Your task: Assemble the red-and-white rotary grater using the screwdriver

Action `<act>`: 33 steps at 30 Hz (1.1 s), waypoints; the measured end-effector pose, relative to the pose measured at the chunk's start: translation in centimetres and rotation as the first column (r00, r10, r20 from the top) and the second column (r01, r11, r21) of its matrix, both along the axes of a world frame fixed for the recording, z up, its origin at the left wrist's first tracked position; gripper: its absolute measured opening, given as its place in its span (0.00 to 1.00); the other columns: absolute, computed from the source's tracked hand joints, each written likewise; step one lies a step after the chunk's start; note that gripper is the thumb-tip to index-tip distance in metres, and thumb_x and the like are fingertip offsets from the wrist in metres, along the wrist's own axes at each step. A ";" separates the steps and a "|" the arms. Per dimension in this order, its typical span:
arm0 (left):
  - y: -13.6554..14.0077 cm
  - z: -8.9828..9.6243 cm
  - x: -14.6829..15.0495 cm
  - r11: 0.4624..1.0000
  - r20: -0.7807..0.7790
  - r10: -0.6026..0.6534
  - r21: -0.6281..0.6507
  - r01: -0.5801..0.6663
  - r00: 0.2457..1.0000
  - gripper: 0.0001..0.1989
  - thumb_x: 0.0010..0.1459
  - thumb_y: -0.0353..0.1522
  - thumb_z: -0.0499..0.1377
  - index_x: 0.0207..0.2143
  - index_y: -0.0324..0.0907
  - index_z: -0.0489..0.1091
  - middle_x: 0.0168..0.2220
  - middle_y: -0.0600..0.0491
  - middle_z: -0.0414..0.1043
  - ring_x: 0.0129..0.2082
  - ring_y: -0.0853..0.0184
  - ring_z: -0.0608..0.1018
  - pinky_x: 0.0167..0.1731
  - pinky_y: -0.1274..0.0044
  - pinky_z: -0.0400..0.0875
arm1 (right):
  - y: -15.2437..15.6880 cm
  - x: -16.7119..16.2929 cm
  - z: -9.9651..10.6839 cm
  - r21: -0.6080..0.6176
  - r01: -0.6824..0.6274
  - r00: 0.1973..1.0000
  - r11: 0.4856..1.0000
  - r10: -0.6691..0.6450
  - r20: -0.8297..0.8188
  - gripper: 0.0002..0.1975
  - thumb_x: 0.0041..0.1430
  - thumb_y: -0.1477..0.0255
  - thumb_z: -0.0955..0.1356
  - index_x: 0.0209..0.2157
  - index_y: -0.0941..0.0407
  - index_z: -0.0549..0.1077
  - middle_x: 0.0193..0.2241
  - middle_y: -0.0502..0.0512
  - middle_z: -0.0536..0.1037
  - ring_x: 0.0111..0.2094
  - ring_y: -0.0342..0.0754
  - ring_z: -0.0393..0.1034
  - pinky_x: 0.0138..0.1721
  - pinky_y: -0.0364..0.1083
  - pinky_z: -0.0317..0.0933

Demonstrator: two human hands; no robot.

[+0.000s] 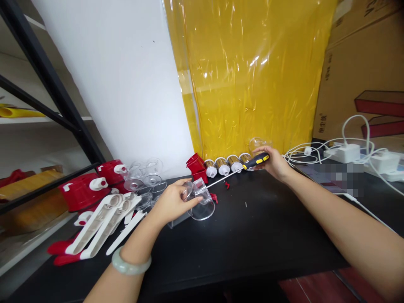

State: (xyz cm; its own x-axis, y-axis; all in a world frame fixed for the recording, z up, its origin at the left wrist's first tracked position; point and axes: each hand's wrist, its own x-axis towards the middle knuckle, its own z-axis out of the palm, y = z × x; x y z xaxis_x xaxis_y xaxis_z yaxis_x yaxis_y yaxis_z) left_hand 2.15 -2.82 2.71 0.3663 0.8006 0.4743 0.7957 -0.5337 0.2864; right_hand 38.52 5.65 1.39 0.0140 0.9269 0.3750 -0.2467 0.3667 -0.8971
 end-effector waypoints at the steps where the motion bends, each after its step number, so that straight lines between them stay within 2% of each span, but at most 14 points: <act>1: 0.0 0.0 0.0 1.000 0.003 0.000 0.000 0.000 1.000 0.26 0.53 0.48 0.64 0.16 0.44 0.56 0.53 0.44 0.76 0.51 0.52 0.79 0.44 0.68 0.74 | -0.2 -0.1 0.2 0.029 -0.062 0.996 0.998 0.064 -0.056 0.13 0.58 0.57 0.67 0.35 0.52 0.70 0.26 0.53 0.80 0.28 0.50 0.76 0.29 0.49 0.71; 4: 0.0 0.1 0.1 1.000 0.007 0.001 -0.013 -0.001 1.000 0.26 0.53 0.48 0.64 0.16 0.44 0.57 0.54 0.44 0.76 0.51 0.53 0.79 0.44 0.67 0.74 | -0.6 -0.3 0.4 0.092 -0.118 0.989 0.989 0.125 -0.077 0.14 0.52 0.63 0.73 0.38 0.50 0.69 0.33 0.52 0.81 0.37 0.50 0.78 0.39 0.51 0.72; 6: -0.1 0.2 0.1 1.000 0.005 0.002 -0.020 -0.002 1.000 0.26 0.53 0.48 0.64 0.15 0.44 0.57 0.54 0.44 0.76 0.51 0.52 0.79 0.44 0.67 0.74 | -0.4 -0.1 0.2 0.077 -0.032 0.999 0.997 0.032 -0.001 0.16 0.50 0.58 0.75 0.34 0.52 0.70 0.26 0.50 0.79 0.27 0.47 0.75 0.29 0.46 0.70; 8: -0.2 0.2 0.2 1.000 0.001 0.005 -0.024 -0.005 1.000 0.26 0.53 0.48 0.64 0.15 0.44 0.56 0.53 0.44 0.76 0.51 0.52 0.79 0.43 0.67 0.74 | -0.1 0.1 0.1 0.045 0.075 0.987 0.996 -0.081 0.137 0.20 0.51 0.51 0.73 0.29 0.54 0.71 0.18 0.50 0.74 0.15 0.43 0.65 0.16 0.42 0.59; 10: -0.2 0.3 0.2 1.000 -0.003 0.006 -0.023 -0.006 1.000 0.26 0.53 0.48 0.64 0.16 0.44 0.55 0.53 0.44 0.76 0.51 0.52 0.79 0.44 0.67 0.74 | 0.0 0.4 0.0 0.017 0.112 0.971 0.994 -0.113 0.210 0.24 0.53 0.47 0.70 0.25 0.55 0.72 0.14 0.51 0.72 0.12 0.42 0.60 0.12 0.42 0.53; 14: -0.1 0.2 0.1 1.000 -0.009 0.001 -0.016 -0.001 1.000 0.26 0.54 0.48 0.63 0.16 0.44 0.54 0.53 0.43 0.76 0.51 0.53 0.79 0.43 0.67 0.73 | -0.5 0.2 0.5 0.066 -0.087 0.995 0.994 0.090 -0.048 0.13 0.49 0.59 0.75 0.32 0.52 0.74 0.30 0.51 0.81 0.33 0.51 0.78 0.33 0.50 0.72; 16: 0.0 0.1 0.1 1.000 -0.014 0.000 -0.016 0.000 1.000 0.27 0.54 0.48 0.63 0.16 0.44 0.53 0.53 0.43 0.76 0.53 0.53 0.78 0.42 0.67 0.73 | -0.9 0.1 0.7 0.108 -0.170 0.976 0.980 0.182 -0.118 0.16 0.44 0.68 0.77 0.36 0.49 0.73 0.37 0.49 0.82 0.42 0.51 0.78 0.43 0.52 0.72; 18: 0.0 0.1 0.0 1.000 -0.014 -0.002 -0.013 0.002 1.000 0.27 0.54 0.48 0.63 0.17 0.44 0.53 0.53 0.42 0.76 0.53 0.53 0.78 0.42 0.67 0.73 | -1.0 0.0 0.7 0.111 -0.177 0.977 0.978 0.189 -0.102 0.18 0.43 0.69 0.78 0.36 0.50 0.73 0.36 0.49 0.82 0.42 0.50 0.78 0.44 0.51 0.71; 21: 0.1 0.0 -0.1 1.000 -0.011 -0.007 -0.008 0.007 1.000 0.27 0.54 0.48 0.63 0.17 0.45 0.52 0.53 0.42 0.76 0.54 0.52 0.77 0.42 0.67 0.73 | -0.5 0.2 0.4 0.061 -0.045 0.999 0.997 0.045 0.004 0.18 0.44 0.60 0.79 0.31 0.53 0.72 0.28 0.50 0.80 0.28 0.46 0.76 0.29 0.45 0.70; 23: 0.1 0.0 -0.1 1.000 -0.012 -0.007 -0.013 0.007 1.000 0.27 0.54 0.48 0.63 0.17 0.45 0.53 0.52 0.42 0.76 0.54 0.52 0.77 0.42 0.68 0.73 | -0.1 0.3 0.2 0.002 0.080 0.987 0.997 -0.080 0.138 0.21 0.46 0.53 0.76 0.26 0.55 0.72 0.18 0.50 0.74 0.16 0.43 0.67 0.16 0.41 0.60; 25: 0.0 0.0 0.0 1.000 -0.011 -0.004 -0.018 0.003 1.000 0.27 0.54 0.48 0.63 0.17 0.45 0.53 0.53 0.43 0.76 0.54 0.53 0.77 0.41 0.68 0.73 | 0.0 0.2 0.2 -0.029 0.134 0.975 0.991 -0.126 0.185 0.22 0.50 0.50 0.73 0.23 0.55 0.72 0.15 0.50 0.72 0.13 0.42 0.64 0.13 0.41 0.56; 27: 0.0 0.0 0.0 1.000 -0.011 0.001 -0.021 -0.002 1.000 0.27 0.54 0.48 0.63 0.17 0.45 0.52 0.51 0.43 0.77 0.54 0.53 0.77 0.42 0.69 0.73 | -0.3 0.0 0.4 -0.017 0.049 0.997 0.999 -0.048 0.056 0.18 0.50 0.54 0.74 0.26 0.55 0.73 0.22 0.53 0.78 0.22 0.46 0.73 0.21 0.43 0.67; 29: -0.1 0.1 0.0 1.000 -0.015 0.002 -0.020 -0.002 1.000 0.27 0.54 0.48 0.63 0.17 0.45 0.51 0.49 0.43 0.78 0.55 0.53 0.77 0.42 0.69 0.72 | -0.8 -0.1 0.7 0.029 -0.116 0.987 0.993 0.118 -0.107 0.15 0.45 0.63 0.77 0.34 0.52 0.74 0.33 0.52 0.82 0.36 0.51 0.79 0.38 0.49 0.73; 33: -0.1 0.1 0.1 1.000 -0.014 -0.003 -0.025 0.003 1.000 0.27 0.54 0.48 0.63 0.17 0.45 0.51 0.47 0.44 0.79 0.55 0.53 0.77 0.42 0.69 0.72 | -1.4 -0.1 0.8 0.077 -0.269 0.944 0.960 0.279 -0.176 0.22 0.44 0.71 0.78 0.41 0.49 0.72 0.42 0.53 0.83 0.49 0.51 0.77 0.55 0.54 0.67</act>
